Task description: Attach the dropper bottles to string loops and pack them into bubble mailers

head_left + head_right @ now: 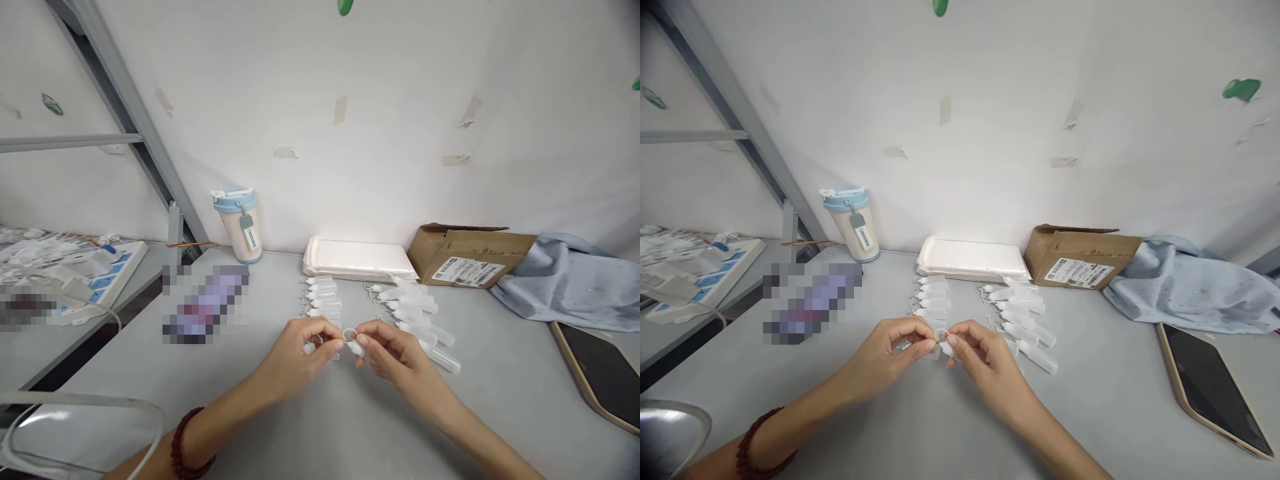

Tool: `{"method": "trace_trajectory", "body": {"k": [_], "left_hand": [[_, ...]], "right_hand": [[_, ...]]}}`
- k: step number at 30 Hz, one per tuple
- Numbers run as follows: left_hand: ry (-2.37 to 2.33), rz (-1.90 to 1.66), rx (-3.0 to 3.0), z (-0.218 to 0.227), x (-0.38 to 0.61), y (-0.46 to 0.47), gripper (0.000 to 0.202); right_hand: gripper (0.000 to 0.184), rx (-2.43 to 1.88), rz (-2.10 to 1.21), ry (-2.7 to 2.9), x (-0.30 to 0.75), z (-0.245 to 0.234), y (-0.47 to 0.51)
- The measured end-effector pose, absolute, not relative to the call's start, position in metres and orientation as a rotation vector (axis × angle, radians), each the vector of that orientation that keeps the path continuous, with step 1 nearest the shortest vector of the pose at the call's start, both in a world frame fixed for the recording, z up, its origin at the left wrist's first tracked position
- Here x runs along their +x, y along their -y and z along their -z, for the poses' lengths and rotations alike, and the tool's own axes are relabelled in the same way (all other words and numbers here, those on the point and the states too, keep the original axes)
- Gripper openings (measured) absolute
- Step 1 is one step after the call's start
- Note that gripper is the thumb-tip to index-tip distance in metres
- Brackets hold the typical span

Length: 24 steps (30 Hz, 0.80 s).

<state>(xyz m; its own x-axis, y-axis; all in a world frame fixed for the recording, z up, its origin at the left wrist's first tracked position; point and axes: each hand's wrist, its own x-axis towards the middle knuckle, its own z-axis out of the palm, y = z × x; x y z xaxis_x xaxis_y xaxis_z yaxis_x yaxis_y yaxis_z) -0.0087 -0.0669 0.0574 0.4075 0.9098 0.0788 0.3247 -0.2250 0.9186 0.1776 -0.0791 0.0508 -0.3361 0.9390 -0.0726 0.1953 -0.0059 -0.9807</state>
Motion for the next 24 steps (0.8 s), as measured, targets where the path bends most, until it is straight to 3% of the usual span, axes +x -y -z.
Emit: {"method": "trace_trajectory", "body": {"k": [13, 24], "left_hand": [[-1.066, -0.76, 1.752, -0.0591, -0.0056, 0.0683, 0.008], [-1.011, -0.722, 1.669, -0.0593, -0.0135, 0.0644, 0.016]], "right_hand": [[0.033, -1.206, -1.462, 1.554, 0.1748, -0.0567, 0.082], [0.032, -1.248, -1.317, 1.658, 0.1767, -0.0537, 0.0808]]}}
